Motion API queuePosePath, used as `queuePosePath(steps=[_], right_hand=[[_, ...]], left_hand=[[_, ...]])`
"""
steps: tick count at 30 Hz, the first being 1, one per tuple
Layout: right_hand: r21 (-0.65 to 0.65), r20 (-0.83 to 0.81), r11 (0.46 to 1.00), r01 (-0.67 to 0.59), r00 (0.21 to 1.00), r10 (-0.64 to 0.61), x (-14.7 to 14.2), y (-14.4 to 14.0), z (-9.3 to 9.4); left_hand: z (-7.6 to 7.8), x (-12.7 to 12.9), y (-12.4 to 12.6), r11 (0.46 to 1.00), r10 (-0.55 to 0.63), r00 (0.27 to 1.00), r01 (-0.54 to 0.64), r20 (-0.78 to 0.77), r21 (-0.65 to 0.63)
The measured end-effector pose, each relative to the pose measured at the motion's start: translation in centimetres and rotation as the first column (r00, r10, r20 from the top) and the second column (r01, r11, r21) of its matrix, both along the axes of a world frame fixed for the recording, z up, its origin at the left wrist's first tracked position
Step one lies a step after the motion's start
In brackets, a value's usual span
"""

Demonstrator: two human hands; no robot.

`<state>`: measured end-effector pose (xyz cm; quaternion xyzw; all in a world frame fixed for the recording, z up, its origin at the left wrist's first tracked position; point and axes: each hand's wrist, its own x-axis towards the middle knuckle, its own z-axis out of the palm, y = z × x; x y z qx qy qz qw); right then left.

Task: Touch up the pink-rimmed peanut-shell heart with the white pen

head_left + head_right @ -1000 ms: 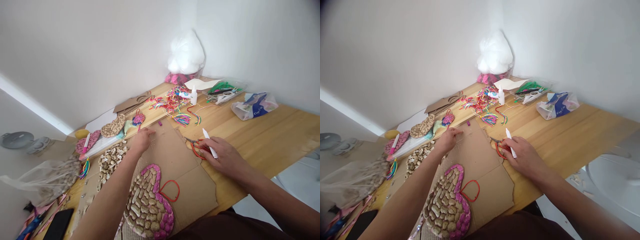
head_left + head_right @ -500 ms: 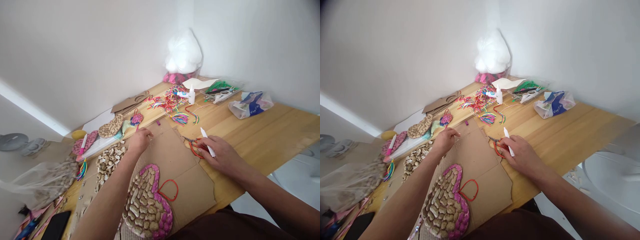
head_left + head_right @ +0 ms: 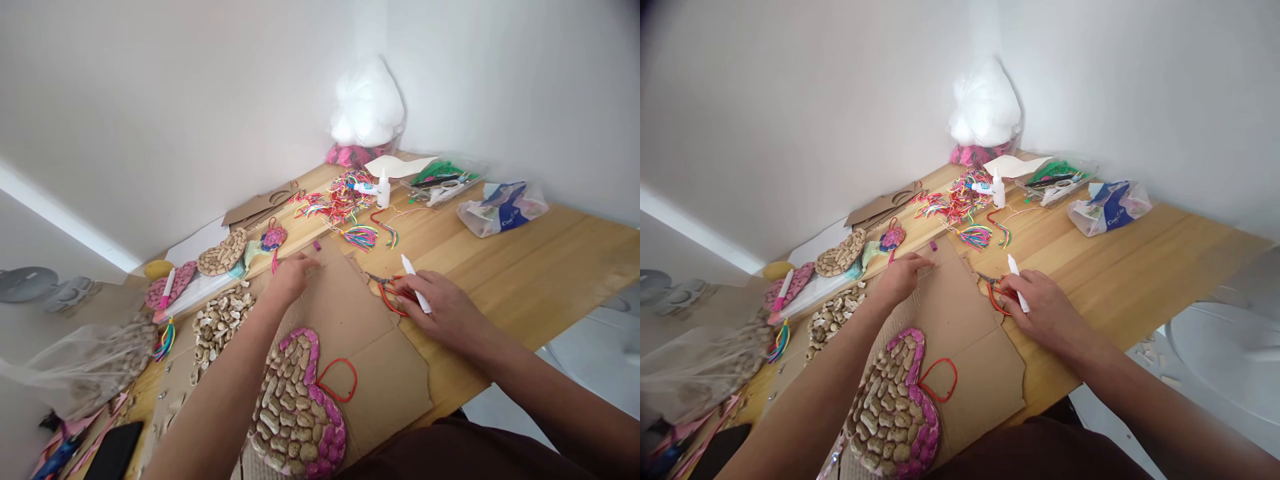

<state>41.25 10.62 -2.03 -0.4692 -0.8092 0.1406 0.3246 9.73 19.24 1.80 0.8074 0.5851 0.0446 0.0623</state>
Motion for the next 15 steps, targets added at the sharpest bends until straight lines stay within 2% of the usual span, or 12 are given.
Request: queuePosePath(steps=[8,15], right_hand=[[0.012,0.002,1.0,-0.001,1.0,0.001,0.0,0.0,-0.2],[0.01,-0.005,1.0,-0.001,1.0,0.001,0.0,-0.1,-0.1]], left_hand=[[-0.9,1.9,2.3,0.992,0.113,0.987,-0.118,0.117,0.039],[-1.1,2.9,2.7,0.986,0.163,0.98,-0.167,0.113,0.026]])
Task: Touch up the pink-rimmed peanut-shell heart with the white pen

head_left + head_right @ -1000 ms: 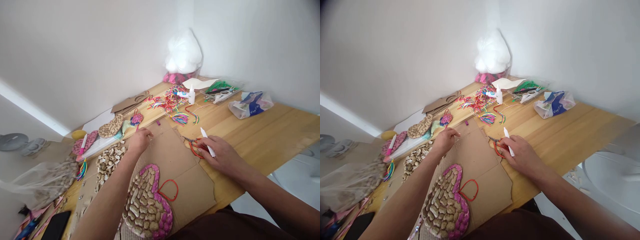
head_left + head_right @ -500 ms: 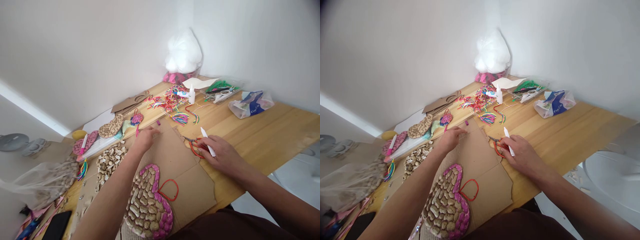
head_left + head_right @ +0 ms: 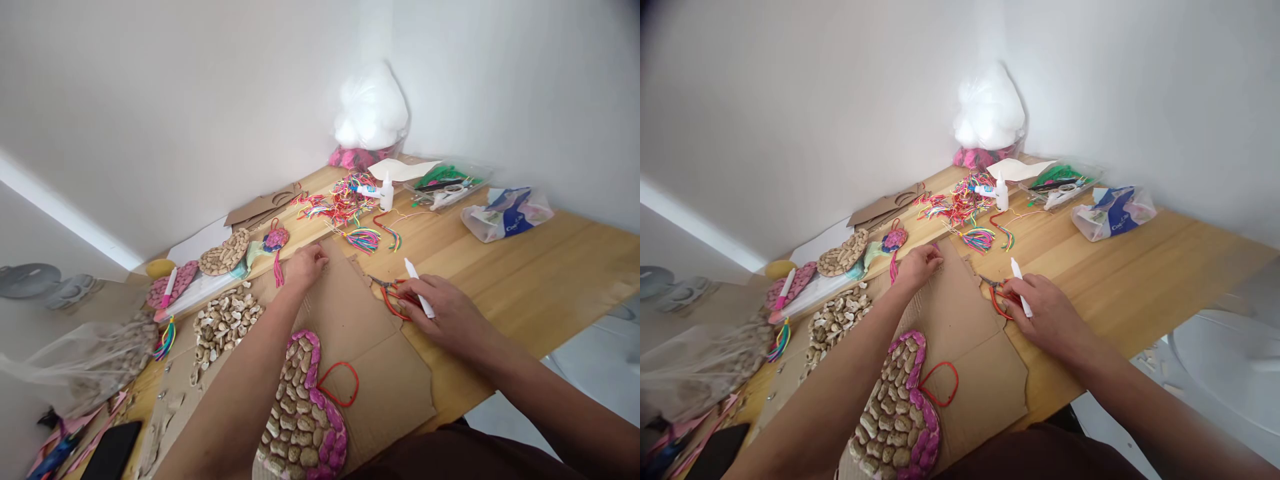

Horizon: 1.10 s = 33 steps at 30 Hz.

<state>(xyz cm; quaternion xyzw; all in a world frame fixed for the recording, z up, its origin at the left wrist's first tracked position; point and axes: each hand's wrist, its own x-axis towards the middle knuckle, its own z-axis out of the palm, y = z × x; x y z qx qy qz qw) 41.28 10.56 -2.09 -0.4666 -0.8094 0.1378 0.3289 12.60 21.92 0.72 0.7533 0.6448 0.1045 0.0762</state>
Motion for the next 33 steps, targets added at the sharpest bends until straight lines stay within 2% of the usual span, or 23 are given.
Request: queuePosePath(steps=[13,19,27,33], right_hand=[[-0.03,-0.008,0.999,0.014,1.0,-0.014,-0.2,0.1,0.1],[-0.031,-0.009,0.999,0.028,1.0,-0.028,-0.1,-0.1,0.0],[-0.028,-0.012,1.0,0.006,1.0,-0.006,-0.1,0.0,0.0],[-0.02,0.004,1.0,0.017,1.0,-0.017,-0.1,0.0,0.0]], left_hand=[[-0.3,0.5,-0.8,1.0,-0.029,0.996,0.029,-0.089,-0.001],[-0.4,-0.6,-0.9,0.999,-0.018,1.0,0.018,0.009,-0.035],[0.7,-3.7,-1.1,0.994,0.08,0.987,-0.069,0.138,-0.085],[-0.1,-4.5,-1.6,0.993,0.083,0.985,-0.068,0.153,-0.101]])
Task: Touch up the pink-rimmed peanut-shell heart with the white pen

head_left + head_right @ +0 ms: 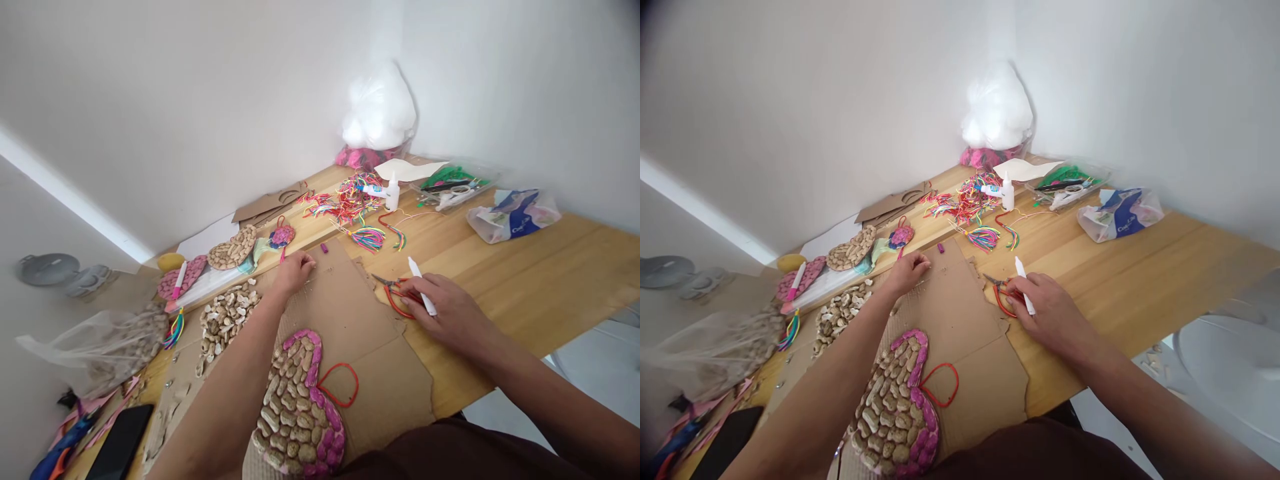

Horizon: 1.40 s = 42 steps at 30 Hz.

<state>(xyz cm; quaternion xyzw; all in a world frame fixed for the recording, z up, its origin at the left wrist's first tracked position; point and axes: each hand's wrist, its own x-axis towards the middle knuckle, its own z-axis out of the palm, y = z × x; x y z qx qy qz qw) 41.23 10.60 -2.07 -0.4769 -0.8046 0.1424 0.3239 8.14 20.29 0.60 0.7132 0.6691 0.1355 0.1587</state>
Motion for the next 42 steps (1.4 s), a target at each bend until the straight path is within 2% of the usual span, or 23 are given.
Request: queuePosePath(steps=[3,9,15,20,33,38,42], right_hand=[[-0.011,0.005,1.0,-0.006,1.0,0.007,0.0,0.0,0.0],[0.011,-0.002,1.0,-0.006,1.0,0.006,-0.1,0.0,0.2],[0.014,-0.014,1.0,-0.003,1.0,0.003,0.0,0.0,0.2],[0.017,-0.003,1.0,-0.014,1.0,0.014,-0.1,0.0,0.1],[0.008,-0.004,1.0,-0.014,1.0,0.014,0.0,0.0,0.1],[0.003,-0.005,1.0,-0.006,1.0,0.006,0.0,0.0,0.0],[0.003,-0.005,1.0,0.003,1.0,-0.003,0.0,0.1,-0.1]], left_hand=[[-0.1,0.2,0.0,1.0,-0.009,1.0,0.009,0.001,0.016],[0.6,-0.2,-0.5,0.998,-0.067,0.998,0.067,0.016,0.015],[0.2,0.0,-0.6,0.998,-0.048,0.999,0.048,0.009,0.029],[0.3,0.6,-0.4,0.995,-0.091,0.996,0.091,-0.001,0.028],[-0.9,1.4,0.2,0.997,-0.023,0.999,0.021,0.033,0.08],[-0.5,2.4,-0.1,0.994,-0.036,0.999,0.038,-0.019,0.098],[0.5,1.3,-0.5,0.996,-0.058,0.998,0.058,-0.001,0.075]])
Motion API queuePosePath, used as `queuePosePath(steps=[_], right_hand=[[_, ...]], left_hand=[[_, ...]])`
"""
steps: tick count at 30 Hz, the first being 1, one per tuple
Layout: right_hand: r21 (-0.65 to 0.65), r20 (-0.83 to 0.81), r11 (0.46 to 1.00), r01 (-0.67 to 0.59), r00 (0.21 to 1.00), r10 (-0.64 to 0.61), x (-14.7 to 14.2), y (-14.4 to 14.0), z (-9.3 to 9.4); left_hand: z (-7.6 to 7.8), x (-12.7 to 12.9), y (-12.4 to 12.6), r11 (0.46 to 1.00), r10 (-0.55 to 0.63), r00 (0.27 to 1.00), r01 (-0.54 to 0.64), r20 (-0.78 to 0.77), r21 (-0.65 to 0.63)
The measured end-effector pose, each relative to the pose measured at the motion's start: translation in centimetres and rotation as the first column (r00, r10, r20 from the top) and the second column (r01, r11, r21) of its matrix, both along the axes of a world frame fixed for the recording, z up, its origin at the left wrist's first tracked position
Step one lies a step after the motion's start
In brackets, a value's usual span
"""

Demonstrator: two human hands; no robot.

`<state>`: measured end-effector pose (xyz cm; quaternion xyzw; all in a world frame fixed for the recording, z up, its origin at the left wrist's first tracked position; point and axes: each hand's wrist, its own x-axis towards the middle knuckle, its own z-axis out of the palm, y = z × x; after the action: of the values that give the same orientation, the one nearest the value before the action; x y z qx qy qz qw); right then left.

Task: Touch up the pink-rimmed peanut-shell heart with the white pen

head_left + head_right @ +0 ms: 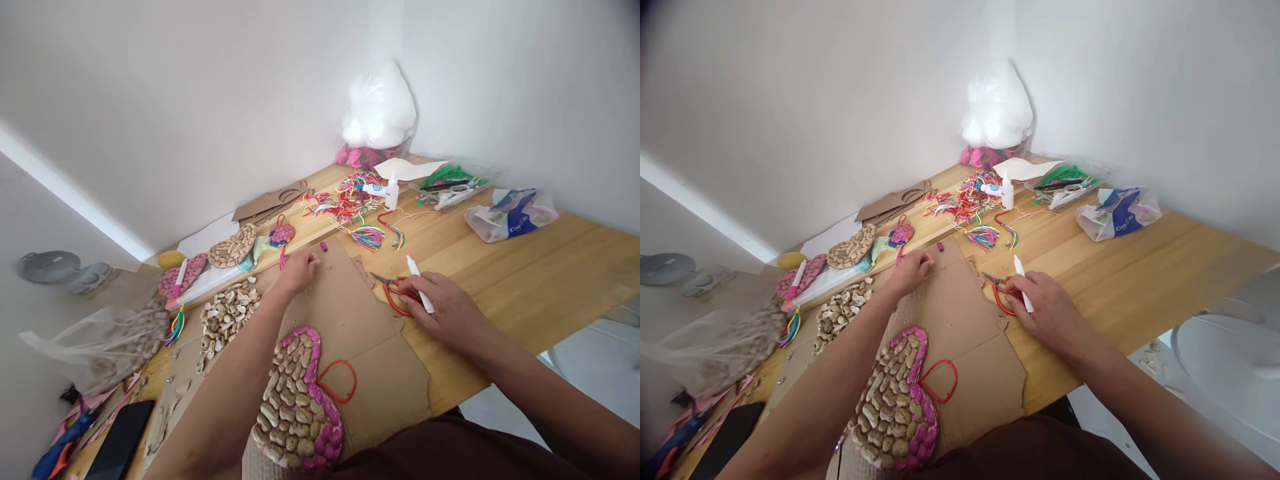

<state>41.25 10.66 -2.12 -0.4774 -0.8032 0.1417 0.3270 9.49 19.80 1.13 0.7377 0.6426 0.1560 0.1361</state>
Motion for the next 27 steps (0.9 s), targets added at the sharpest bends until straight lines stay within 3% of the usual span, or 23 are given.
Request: queuePosePath(steps=[7,12,18,27], right_hand=[[-0.004,0.018,1.0,-0.008,1.0,0.008,0.0,-0.1,0.2],[0.008,0.02,1.0,0.0,1.0,0.0,0.0,0.0,0.1],[-0.004,0.038,1.0,0.003,0.999,-0.002,-0.1,0.0,0.1],[-0.013,0.057,1.0,-0.007,0.998,0.008,0.0,0.0,0.1]], left_hand=[[1.6,-3.5,-1.8,0.999,0.05,0.999,-0.05,0.016,0.001],[0.5,-2.5,-3.1,0.999,0.011,0.999,-0.013,-0.048,-0.033],[-0.6,-2.9,-3.8,1.0,-0.007,0.996,0.009,-0.085,0.025],[-1.5,-1.7,-4.6,0.996,0.042,0.991,-0.031,-0.128,0.088]])
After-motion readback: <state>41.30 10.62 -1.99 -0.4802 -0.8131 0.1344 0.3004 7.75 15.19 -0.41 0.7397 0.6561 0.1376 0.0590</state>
